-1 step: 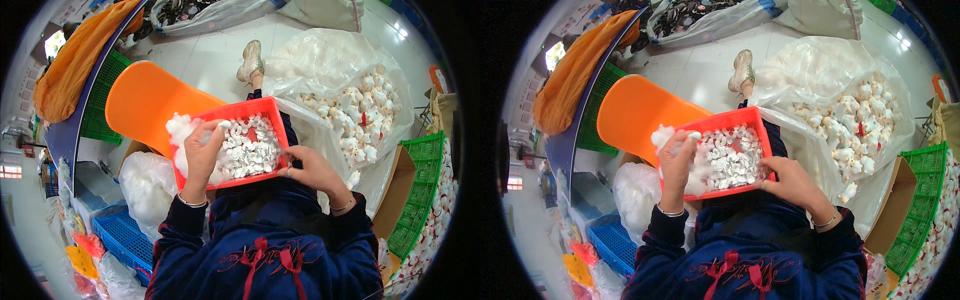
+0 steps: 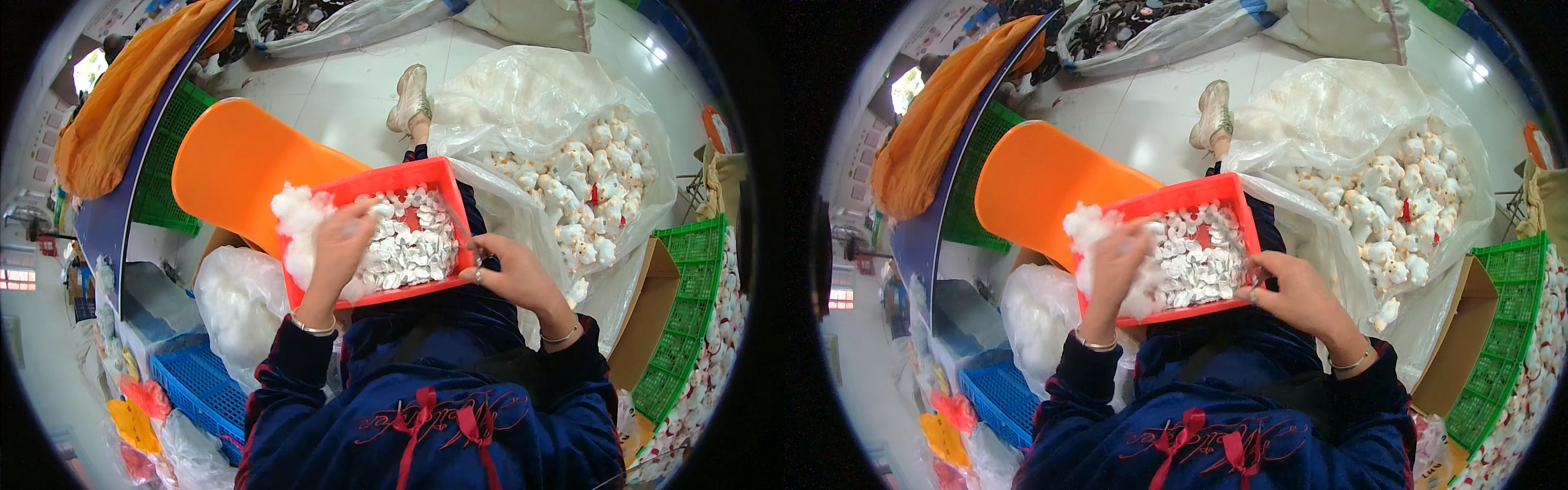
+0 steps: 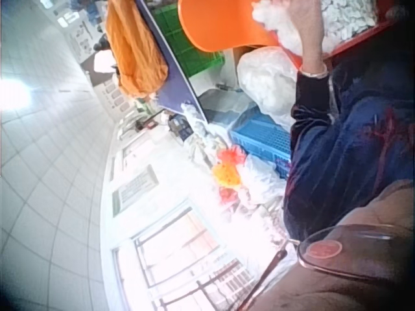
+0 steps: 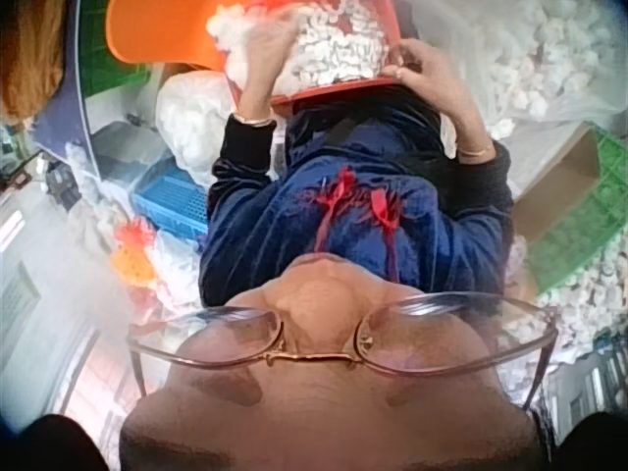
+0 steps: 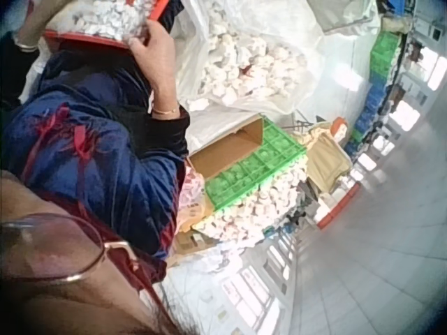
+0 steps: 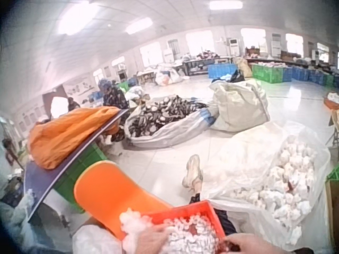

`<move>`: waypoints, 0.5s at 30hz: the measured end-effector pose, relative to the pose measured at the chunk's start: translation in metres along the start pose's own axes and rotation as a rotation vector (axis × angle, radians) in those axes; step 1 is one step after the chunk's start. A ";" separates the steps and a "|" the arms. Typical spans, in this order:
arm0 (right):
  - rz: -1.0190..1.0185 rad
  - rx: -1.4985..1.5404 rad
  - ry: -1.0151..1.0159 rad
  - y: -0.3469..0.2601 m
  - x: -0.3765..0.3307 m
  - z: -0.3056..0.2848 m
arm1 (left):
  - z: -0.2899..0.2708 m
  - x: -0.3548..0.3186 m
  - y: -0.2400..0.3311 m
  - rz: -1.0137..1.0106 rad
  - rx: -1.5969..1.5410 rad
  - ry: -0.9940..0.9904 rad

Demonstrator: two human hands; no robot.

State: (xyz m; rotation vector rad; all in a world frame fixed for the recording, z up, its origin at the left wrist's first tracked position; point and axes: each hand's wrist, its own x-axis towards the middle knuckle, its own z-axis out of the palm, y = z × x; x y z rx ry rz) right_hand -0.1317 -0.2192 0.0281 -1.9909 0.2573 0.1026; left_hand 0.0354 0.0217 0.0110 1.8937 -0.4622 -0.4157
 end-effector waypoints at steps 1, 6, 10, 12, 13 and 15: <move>0.031 0.029 0.006 -0.003 -0.001 -0.004 | 0.003 0.006 -0.055 0.164 0.364 -0.099; 0.053 0.050 -0.008 0.010 -0.007 -0.018 | -0.030 -0.012 -0.036 0.002 -0.100 -0.086; 0.035 0.081 -0.070 0.018 0.006 -0.014 | -0.033 -0.007 -0.024 0.169 0.631 -0.096; 0.036 0.103 -0.110 0.021 0.015 -0.014 | -0.043 -0.019 -0.020 0.110 0.610 -0.008; 0.030 0.112 -0.109 0.022 0.017 -0.014 | -0.049 -0.026 -0.019 0.082 0.597 0.033; -0.010 0.115 -0.118 0.023 0.021 -0.017 | -0.063 -0.049 -0.021 0.010 0.478 0.071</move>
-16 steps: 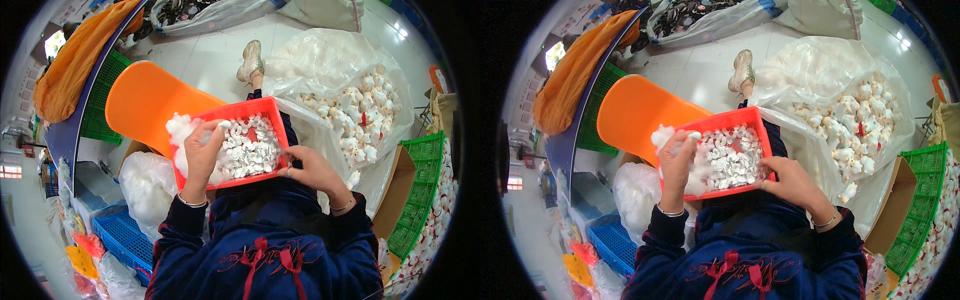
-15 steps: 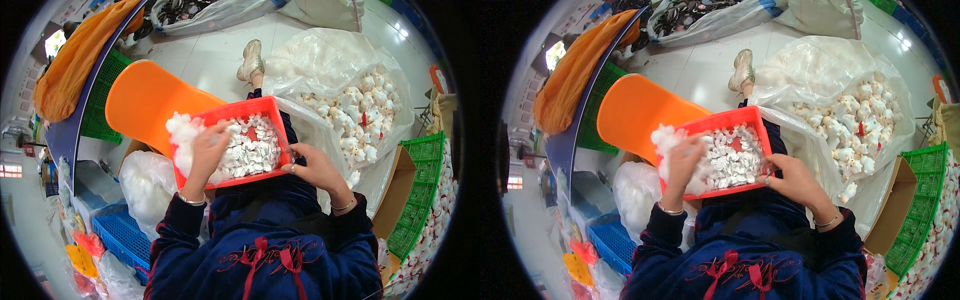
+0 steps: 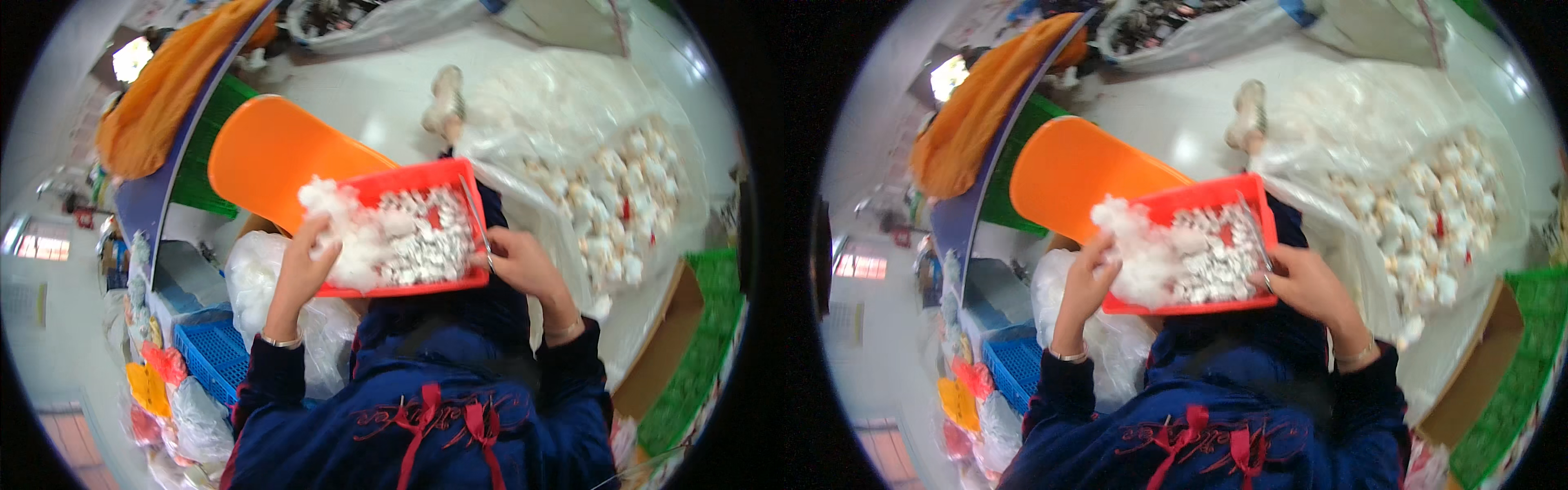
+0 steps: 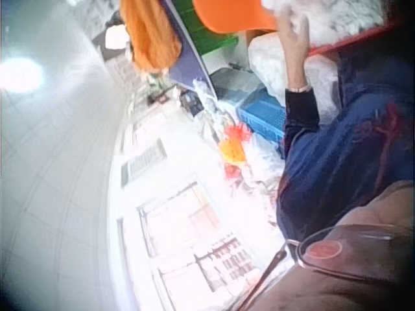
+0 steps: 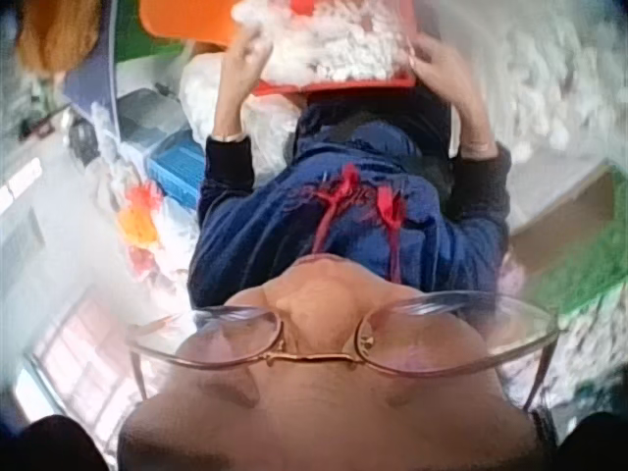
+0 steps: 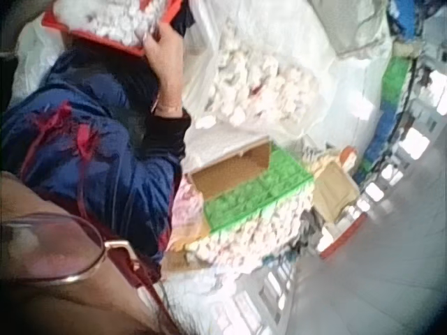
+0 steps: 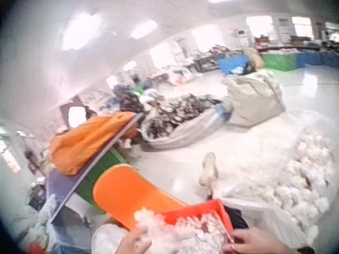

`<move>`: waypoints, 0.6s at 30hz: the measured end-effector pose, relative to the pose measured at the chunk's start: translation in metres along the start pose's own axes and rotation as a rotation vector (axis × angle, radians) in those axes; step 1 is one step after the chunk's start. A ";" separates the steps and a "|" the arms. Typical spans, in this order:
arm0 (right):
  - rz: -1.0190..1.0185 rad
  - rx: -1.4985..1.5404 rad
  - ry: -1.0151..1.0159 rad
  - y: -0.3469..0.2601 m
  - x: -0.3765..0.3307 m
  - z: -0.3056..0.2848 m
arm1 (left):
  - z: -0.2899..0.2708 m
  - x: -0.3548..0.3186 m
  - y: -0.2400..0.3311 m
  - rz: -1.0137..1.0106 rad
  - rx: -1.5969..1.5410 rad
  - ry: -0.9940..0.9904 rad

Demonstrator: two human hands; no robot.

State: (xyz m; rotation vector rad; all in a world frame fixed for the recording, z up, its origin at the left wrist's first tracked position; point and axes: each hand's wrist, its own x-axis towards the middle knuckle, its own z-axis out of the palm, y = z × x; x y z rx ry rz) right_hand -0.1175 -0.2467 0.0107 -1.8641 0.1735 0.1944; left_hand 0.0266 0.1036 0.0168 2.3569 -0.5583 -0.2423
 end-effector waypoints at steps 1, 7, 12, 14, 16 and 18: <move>0.026 -0.024 -0.071 0.006 0.005 -0.003 | -0.011 -0.017 -0.002 -0.167 -0.076 -0.074; -0.096 -0.083 -0.159 0.027 0.056 0.035 | 0.056 -0.181 -0.083 -0.776 -0.170 -0.429; -0.168 -0.690 -0.223 0.051 0.113 0.076 | 0.094 -0.266 -0.120 -0.806 -0.180 -0.732; -0.110 -0.909 -0.485 0.061 0.132 0.082 | 0.080 -0.280 -0.111 -0.896 -0.271 -0.787; -0.139 -1.025 -0.587 0.057 0.146 0.084 | 0.070 -0.289 -0.093 -0.923 -0.346 -0.725; -0.215 -1.019 -0.527 0.056 0.152 0.080 | 0.071 -0.283 -0.074 -0.883 -0.366 -0.572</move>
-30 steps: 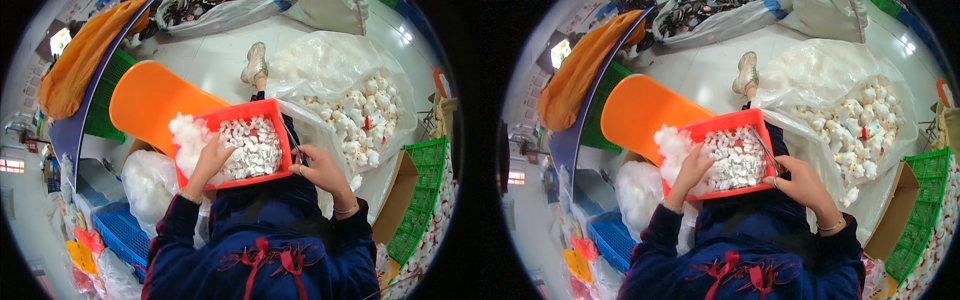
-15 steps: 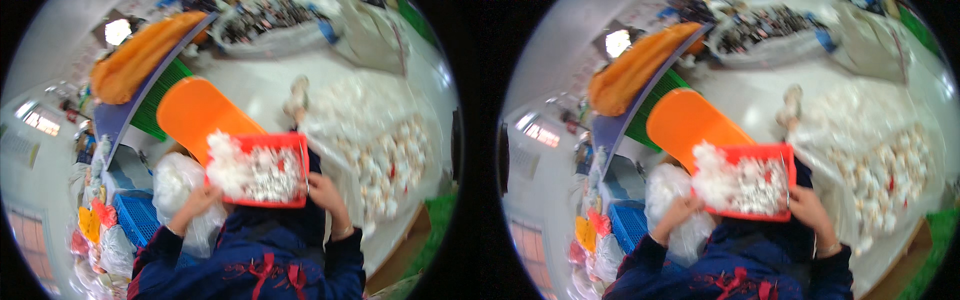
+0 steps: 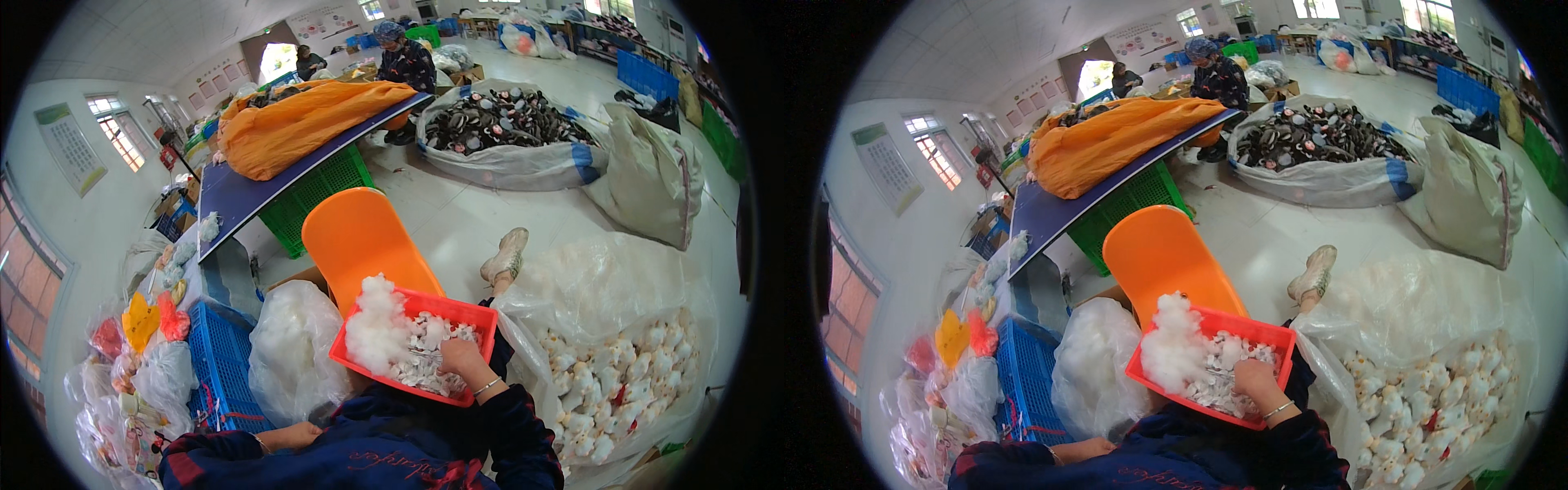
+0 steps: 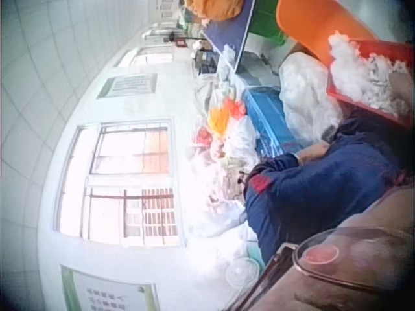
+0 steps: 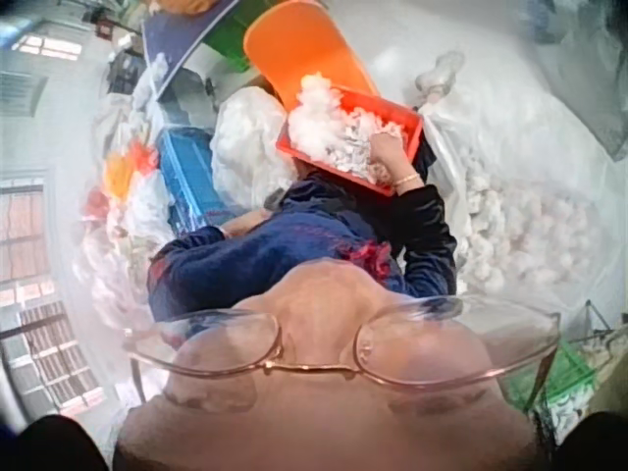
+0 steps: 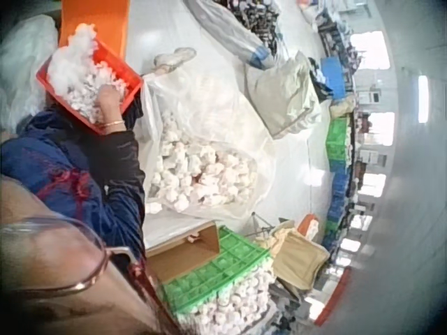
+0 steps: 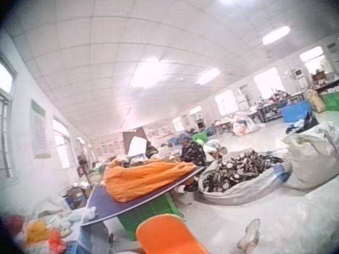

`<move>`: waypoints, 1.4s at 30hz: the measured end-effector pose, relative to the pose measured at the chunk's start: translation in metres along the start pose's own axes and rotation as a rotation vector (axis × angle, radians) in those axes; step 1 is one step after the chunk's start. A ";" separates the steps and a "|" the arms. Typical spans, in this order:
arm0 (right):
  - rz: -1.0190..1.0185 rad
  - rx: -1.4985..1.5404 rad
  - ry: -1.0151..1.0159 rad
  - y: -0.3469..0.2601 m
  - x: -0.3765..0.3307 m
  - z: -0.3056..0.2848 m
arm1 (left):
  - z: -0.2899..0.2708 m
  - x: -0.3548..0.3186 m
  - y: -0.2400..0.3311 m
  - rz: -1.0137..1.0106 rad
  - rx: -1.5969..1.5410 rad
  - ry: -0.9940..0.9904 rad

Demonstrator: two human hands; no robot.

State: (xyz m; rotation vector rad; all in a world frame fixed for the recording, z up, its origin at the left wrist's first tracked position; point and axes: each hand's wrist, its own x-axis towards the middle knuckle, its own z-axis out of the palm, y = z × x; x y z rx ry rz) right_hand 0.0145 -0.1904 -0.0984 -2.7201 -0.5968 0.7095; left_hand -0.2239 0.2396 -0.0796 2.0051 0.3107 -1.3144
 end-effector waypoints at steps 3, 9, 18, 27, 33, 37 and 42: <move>0.043 -0.087 0.017 0.007 0.004 -0.001 | 0.012 0.021 0.046 0.209 0.105 0.193; -0.044 -0.138 -0.164 0.026 0.028 0.017 | 0.051 0.048 0.102 0.589 -0.305 0.325; -0.063 -0.084 -0.064 0.021 0.018 0.011 | 0.045 0.082 0.092 0.807 -0.103 0.437; -0.105 -0.093 -0.076 -0.004 0.016 0.013 | 0.027 0.112 0.093 0.876 0.056 0.444; -0.044 -0.046 0.035 -0.018 0.017 0.022 | 0.012 0.136 0.086 0.970 0.207 0.453; -0.072 -0.044 -0.006 -0.018 0.005 0.031 | 0.010 0.153 0.086 1.086 0.423 0.477; 0.038 0.096 0.067 -0.027 -0.017 0.033 | 0.021 0.171 0.104 1.276 0.722 0.499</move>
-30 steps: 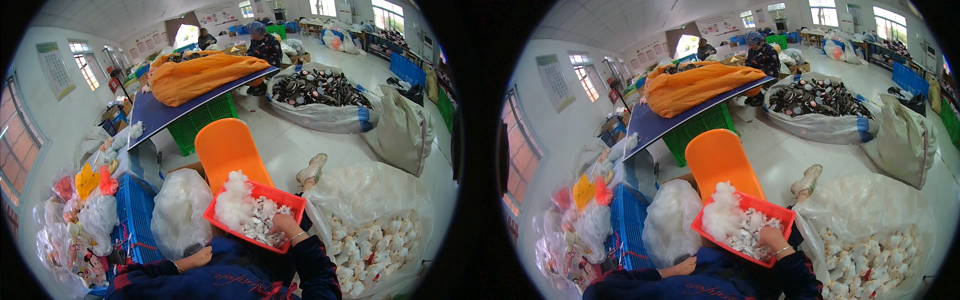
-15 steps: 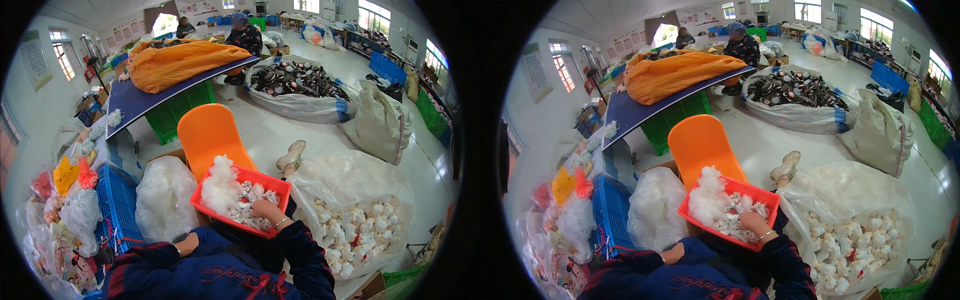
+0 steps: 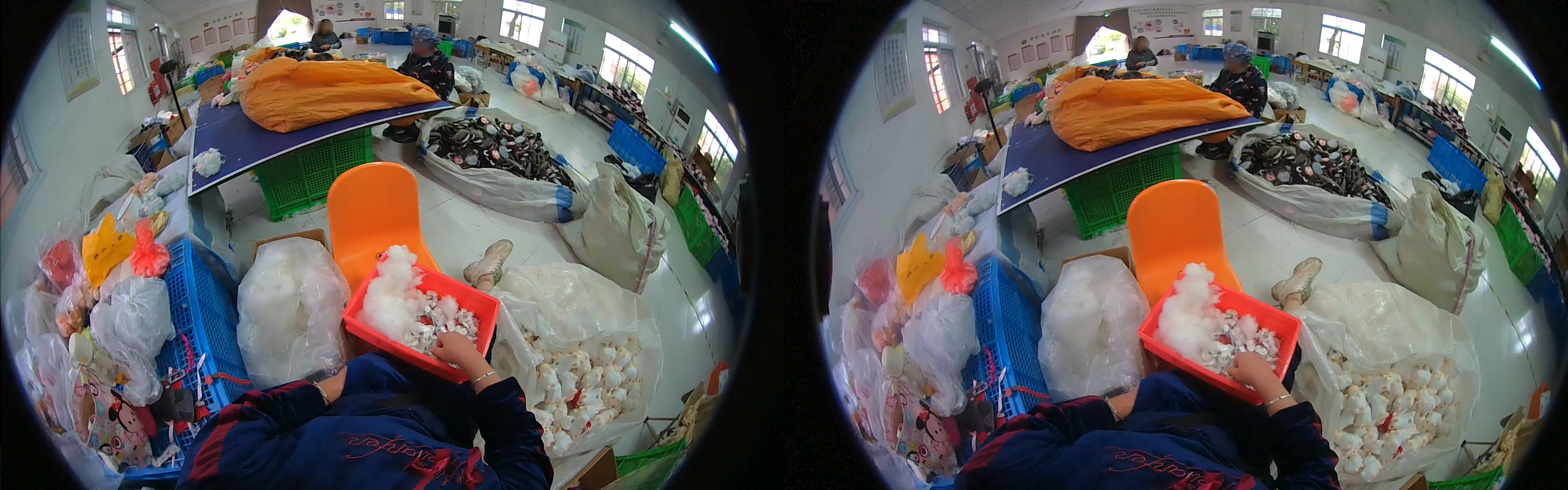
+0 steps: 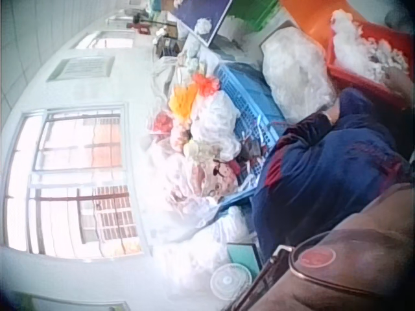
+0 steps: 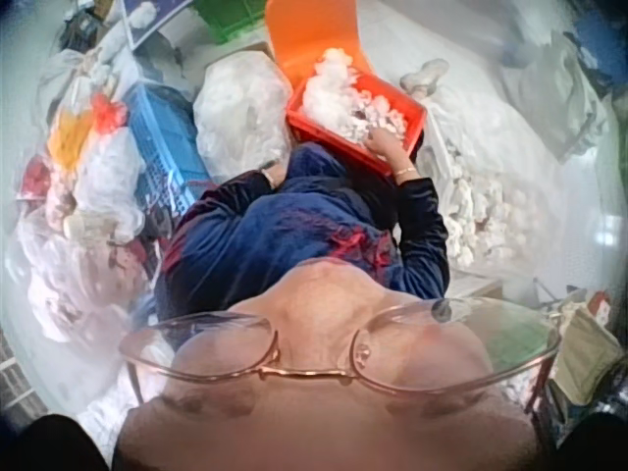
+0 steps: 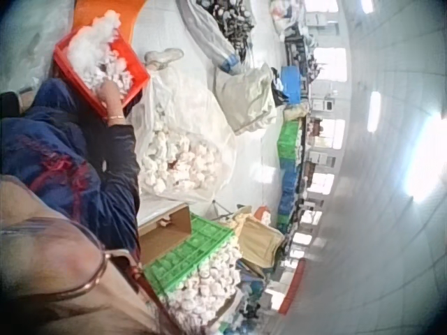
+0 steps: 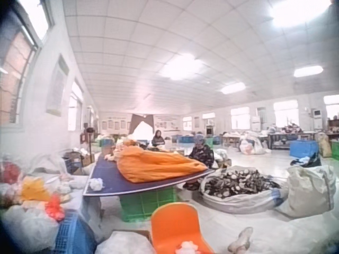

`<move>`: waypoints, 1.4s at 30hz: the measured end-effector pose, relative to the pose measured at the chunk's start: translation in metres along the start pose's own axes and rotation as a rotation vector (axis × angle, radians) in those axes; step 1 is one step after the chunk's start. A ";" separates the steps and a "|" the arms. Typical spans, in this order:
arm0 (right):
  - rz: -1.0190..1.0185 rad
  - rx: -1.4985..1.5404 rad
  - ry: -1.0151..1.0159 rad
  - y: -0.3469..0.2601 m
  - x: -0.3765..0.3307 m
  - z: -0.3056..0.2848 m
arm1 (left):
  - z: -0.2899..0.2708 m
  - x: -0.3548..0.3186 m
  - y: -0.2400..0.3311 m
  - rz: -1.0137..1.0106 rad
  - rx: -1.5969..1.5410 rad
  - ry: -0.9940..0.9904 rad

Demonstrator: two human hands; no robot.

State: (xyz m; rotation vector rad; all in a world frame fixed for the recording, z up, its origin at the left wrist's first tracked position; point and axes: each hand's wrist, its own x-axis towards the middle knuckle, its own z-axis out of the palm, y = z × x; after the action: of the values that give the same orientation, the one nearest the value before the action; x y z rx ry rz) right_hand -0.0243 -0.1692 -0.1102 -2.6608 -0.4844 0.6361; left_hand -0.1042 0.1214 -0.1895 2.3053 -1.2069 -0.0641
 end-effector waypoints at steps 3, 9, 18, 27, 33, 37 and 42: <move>-0.002 0.000 0.084 -0.002 -0.004 0.008 | 0.008 0.005 0.001 0.076 0.059 -0.010; -0.008 0.041 0.167 0.007 -0.008 0.020 | 0.010 -0.006 -0.001 0.114 0.088 -0.022; -0.085 0.138 0.276 -0.006 -0.031 -0.027 | 0.012 -0.001 -0.002 0.159 0.090 -0.039; -1.591 0.720 0.240 -0.201 -0.284 -0.292 | 0.005 0.018 0.000 0.167 0.042 -0.042; -0.977 1.104 0.336 -0.165 -0.218 -0.211 | 0.011 -0.014 -0.012 0.101 0.005 -0.002; -0.695 0.711 0.057 -0.141 -0.161 -0.155 | 0.008 0.008 -0.008 0.132 -0.017 0.008; -0.557 0.310 -0.240 -0.112 -0.063 -0.024 | 0.001 -0.013 -0.010 0.069 -0.065 0.018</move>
State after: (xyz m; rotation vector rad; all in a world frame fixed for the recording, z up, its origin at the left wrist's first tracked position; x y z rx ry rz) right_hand -0.0928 -0.1035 -0.0203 -2.0335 -1.0495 0.7750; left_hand -0.1047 0.1355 -0.1975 2.2021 -1.2554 -0.0571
